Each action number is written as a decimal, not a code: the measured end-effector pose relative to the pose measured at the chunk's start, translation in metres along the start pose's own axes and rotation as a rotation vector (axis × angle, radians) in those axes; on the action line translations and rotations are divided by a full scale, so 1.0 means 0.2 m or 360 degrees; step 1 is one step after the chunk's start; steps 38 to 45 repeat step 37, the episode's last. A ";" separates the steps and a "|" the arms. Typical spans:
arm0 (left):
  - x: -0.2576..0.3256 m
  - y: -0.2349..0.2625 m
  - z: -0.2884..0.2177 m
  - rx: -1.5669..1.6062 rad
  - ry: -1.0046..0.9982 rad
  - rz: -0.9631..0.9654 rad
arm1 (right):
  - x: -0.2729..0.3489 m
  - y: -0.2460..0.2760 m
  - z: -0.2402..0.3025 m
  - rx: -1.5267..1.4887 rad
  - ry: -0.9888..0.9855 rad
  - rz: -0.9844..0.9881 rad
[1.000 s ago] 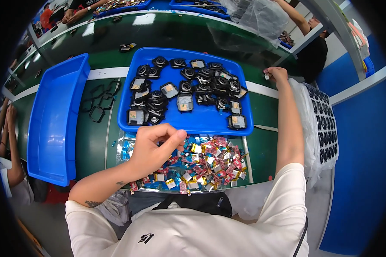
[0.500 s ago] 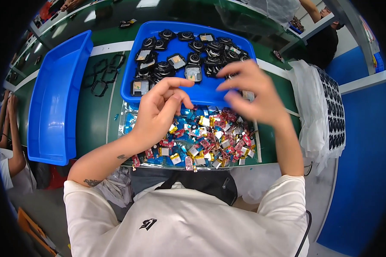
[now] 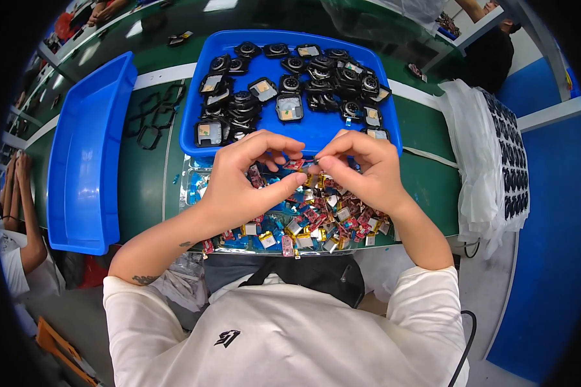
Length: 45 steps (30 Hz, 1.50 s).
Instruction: Assemble small electronic components on a production line, specifically applying small stickers or pads to circular parts.
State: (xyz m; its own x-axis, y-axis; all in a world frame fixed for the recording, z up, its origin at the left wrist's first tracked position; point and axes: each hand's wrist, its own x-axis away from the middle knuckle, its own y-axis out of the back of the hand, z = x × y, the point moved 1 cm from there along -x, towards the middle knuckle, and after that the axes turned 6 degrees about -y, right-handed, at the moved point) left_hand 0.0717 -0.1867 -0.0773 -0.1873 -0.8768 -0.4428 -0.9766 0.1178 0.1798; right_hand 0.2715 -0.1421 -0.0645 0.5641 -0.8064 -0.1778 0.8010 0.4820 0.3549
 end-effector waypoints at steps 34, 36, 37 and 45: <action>0.00 0.00 0.00 0.0256 0.0318 0.0018 | 0.02 -0.04 0.00 0.0058 0.0085 -0.0115; -0.01 0.01 -0.02 0.0054 0.0152 0.0099 | 0.02 -0.05 0.01 -0.0401 -0.0190 -0.0098; -0.01 0.03 -0.02 -0.0060 0.0129 0.0215 | 0.02 -0.04 0.00 -0.0338 -0.0121 0.0000; -0.01 0.03 -0.02 -0.0060 0.0129 0.0215 | 0.02 -0.04 0.00 -0.0338 -0.0121 0.0000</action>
